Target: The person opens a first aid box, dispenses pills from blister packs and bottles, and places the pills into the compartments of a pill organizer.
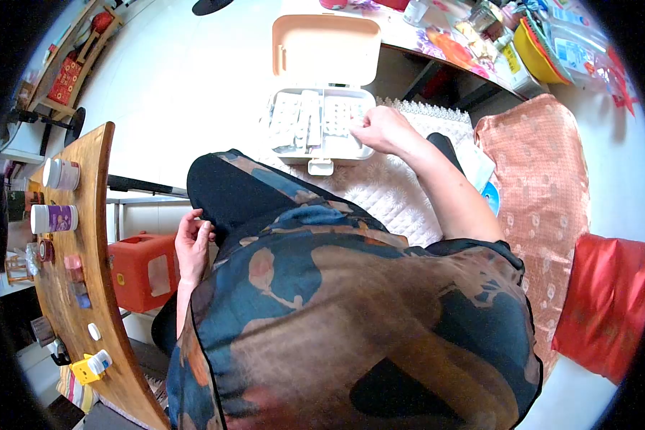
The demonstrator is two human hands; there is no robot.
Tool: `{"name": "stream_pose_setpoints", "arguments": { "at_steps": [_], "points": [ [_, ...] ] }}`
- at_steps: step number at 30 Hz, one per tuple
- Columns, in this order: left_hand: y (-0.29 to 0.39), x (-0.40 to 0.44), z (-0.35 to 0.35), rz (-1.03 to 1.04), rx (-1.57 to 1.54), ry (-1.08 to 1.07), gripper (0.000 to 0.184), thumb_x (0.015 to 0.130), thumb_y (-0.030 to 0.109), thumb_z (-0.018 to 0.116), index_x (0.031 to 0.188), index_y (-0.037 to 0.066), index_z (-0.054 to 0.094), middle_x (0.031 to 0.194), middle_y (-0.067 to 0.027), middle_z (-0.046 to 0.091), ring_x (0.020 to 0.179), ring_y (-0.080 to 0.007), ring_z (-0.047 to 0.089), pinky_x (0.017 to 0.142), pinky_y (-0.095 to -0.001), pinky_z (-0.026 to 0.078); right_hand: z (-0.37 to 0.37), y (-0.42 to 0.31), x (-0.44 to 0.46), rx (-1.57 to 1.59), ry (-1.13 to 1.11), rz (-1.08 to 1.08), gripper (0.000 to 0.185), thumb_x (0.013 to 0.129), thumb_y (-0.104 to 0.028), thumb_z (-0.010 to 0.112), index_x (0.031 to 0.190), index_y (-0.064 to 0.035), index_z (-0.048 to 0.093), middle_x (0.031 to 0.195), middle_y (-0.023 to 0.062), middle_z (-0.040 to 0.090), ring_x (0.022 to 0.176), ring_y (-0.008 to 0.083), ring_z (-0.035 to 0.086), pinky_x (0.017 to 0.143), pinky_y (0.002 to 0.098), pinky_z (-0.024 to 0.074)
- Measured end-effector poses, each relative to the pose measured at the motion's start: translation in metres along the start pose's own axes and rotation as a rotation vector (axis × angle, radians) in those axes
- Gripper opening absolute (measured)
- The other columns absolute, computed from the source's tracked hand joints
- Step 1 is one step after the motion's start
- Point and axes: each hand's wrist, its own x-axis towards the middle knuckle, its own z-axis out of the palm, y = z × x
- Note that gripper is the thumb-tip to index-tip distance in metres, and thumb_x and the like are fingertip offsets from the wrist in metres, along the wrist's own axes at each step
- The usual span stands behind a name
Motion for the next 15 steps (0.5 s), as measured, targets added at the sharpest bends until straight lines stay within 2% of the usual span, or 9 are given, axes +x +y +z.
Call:
{"name": "stream_pose_setpoints", "arguments": {
  "at_steps": [5,6,7,9,11,15],
  "points": [
    [0.001,-0.004,-0.002,0.029,0.113,-0.025,0.029,0.092,0.005,0.059,0.12,0.003,0.052,0.083,-0.0018,0.058,0.07,-0.0077,0.054,0.066,-0.0217,0.047,0.021,-0.018,0.017,-0.027,-0.092,-0.04,0.046,0.076,-0.047,0.063,0.073,-0.0022,0.071,0.076,0.0206,0.068,0.077,0.0329,0.067,0.074,0.0392,0.052],
    [0.002,-0.005,-0.003,0.03,0.148,-0.029,0.029,0.092,0.005,0.059,0.12,0.003,0.052,0.082,-0.0016,0.058,0.07,-0.0076,0.054,0.066,-0.0217,0.047,0.02,-0.021,0.018,-0.018,-0.134,-0.04,0.047,0.079,-0.05,0.063,0.081,-0.0037,0.072,0.077,0.0191,0.068,0.078,0.032,0.067,0.076,0.0392,0.0517],
    [0.003,-0.005,-0.004,0.032,0.183,-0.033,0.029,0.092,0.005,0.06,0.119,0.003,0.053,0.082,-0.0013,0.058,0.07,-0.0075,0.054,0.066,-0.0216,0.047,0.02,-0.018,0.024,-0.022,-0.135,-0.044,0.047,0.079,-0.05,0.063,0.081,-0.0037,0.072,0.077,0.0191,0.068,0.078,0.032,0.067,0.076,0.0392,0.0517],
    [0.004,-0.006,-0.006,0.036,0.208,-0.026,0.028,0.092,0.005,0.06,0.118,0.002,0.053,0.081,-0.0011,0.058,0.07,-0.0074,0.054,0.065,-0.0216,0.047,0.018,-0.002,0.04,0.068,0.004,-0.058,0.046,0.083,-0.048,0.062,0.087,-0.0034,0.072,0.08,0.0181,0.069,0.081,0.0316,0.067,0.078,0.0398,0.0516],
    [0.001,-0.007,-0.007,0.036,0.234,-0.028,0.027,0.092,0.005,0.06,0.118,0.002,0.054,0.08,-0.0009,0.058,0.07,-0.0073,0.054,0.065,-0.0217,0.047,-0.002,0.0,0.039,-0.074,0.126,-0.011,0.038,0.085,-0.037,0.063,0.098,-0.0026,0.069,0.094,0.0188,0.069,0.092,0.0314,0.066,0.085,0.0397,0.0503],
    [-0.001,-0.005,-0.009,0.065,0.27,-0.034,0.027,0.091,0.006,0.061,0.116,0.001,0.055,0.078,-0.0001,0.057,0.069,-0.007,0.053,0.064,-0.0216,0.046,-0.002,0.005,0.033,-0.28,-0.01,0.005,0.045,0.081,-0.035,0.067,0.109,0.0007,0.063,0.105,0.0207,0.066,0.102,0.0324,0.063,0.09,0.0412,0.0485]
  ]
}}
